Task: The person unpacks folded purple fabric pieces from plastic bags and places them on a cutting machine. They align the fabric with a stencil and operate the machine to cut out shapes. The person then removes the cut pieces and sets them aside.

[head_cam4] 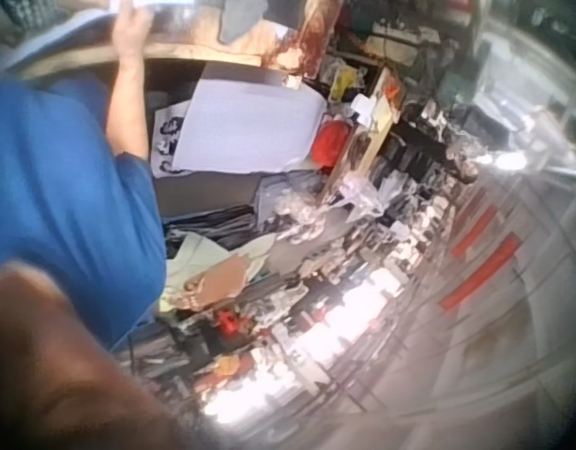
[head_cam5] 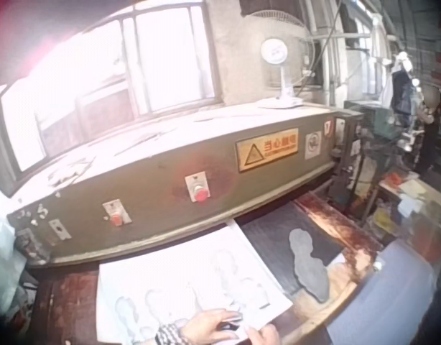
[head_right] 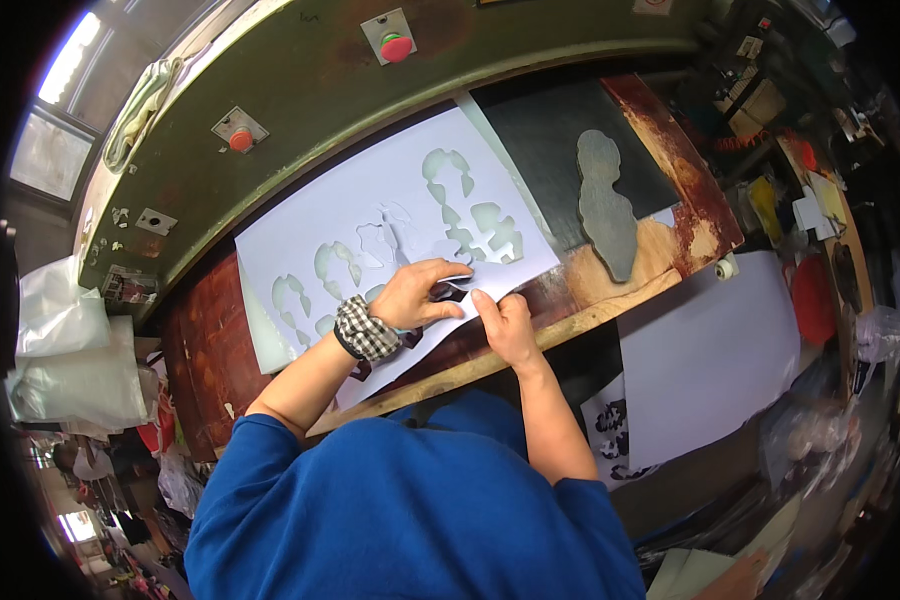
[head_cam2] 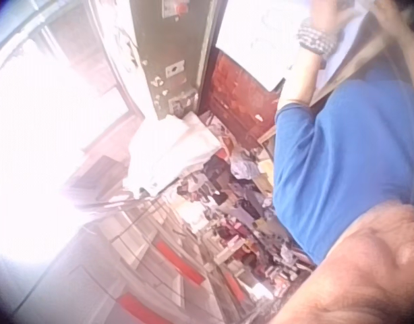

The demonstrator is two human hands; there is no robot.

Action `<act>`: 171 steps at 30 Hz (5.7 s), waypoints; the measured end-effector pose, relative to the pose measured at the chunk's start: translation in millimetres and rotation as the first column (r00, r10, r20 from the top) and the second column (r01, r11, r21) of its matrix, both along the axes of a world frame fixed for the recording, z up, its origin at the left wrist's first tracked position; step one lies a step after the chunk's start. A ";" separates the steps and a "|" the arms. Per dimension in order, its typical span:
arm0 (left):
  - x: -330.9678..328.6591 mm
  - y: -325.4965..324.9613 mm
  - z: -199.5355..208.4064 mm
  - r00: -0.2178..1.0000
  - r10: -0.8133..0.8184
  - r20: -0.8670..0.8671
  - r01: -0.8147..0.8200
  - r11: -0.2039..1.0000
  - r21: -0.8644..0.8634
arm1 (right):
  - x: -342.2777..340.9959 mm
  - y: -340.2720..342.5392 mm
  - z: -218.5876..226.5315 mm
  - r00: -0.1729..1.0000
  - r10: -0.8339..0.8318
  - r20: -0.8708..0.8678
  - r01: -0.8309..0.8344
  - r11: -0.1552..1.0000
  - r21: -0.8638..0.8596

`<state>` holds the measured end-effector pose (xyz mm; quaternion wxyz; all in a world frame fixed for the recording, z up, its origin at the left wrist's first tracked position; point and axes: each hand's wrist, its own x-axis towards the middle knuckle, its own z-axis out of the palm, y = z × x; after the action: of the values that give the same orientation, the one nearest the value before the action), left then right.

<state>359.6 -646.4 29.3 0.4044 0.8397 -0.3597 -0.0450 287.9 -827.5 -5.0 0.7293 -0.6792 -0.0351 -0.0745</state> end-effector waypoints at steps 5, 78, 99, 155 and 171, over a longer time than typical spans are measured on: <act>-6.9 -12.4 -16.3 0.877 0.234 -0.420 -0.309 0.943 -0.120 | -0.5 18.3 5.0 0.999 -0.032 0.000 0.031 0.978 -0.204; -104.1 516.5 101.2 -0.227 0.901 0.370 -0.883 -0.030 -0.469 | -16.4 -74.2 -37.7 0.817 -0.246 -0.522 0.339 0.936 0.090; -222.1 220.0 -69.0 0.372 0.910 -0.183 -0.919 0.389 0.066 | -13.0 -143.6 3.6 0.791 0.236 -0.564 -0.343 0.935 -0.090; -95.2 207.7 -71.0 0.077 0.934 0.350 -0.997 0.062 0.054 | 82.2 103.3 43.0 0.806 0.589 -0.052 -0.583 0.806 0.104; -85.2 219.6 -75.0 0.115 0.958 0.262 -0.991 0.127 -0.030 | 118.1 250.4 -8.4 0.764 0.635 0.114 -0.343 0.548 -0.763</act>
<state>274.4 -426.7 -45.7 0.2268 0.8954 0.2433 0.2962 406.0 -577.1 -13.4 0.3822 -0.8363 -0.3922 0.0264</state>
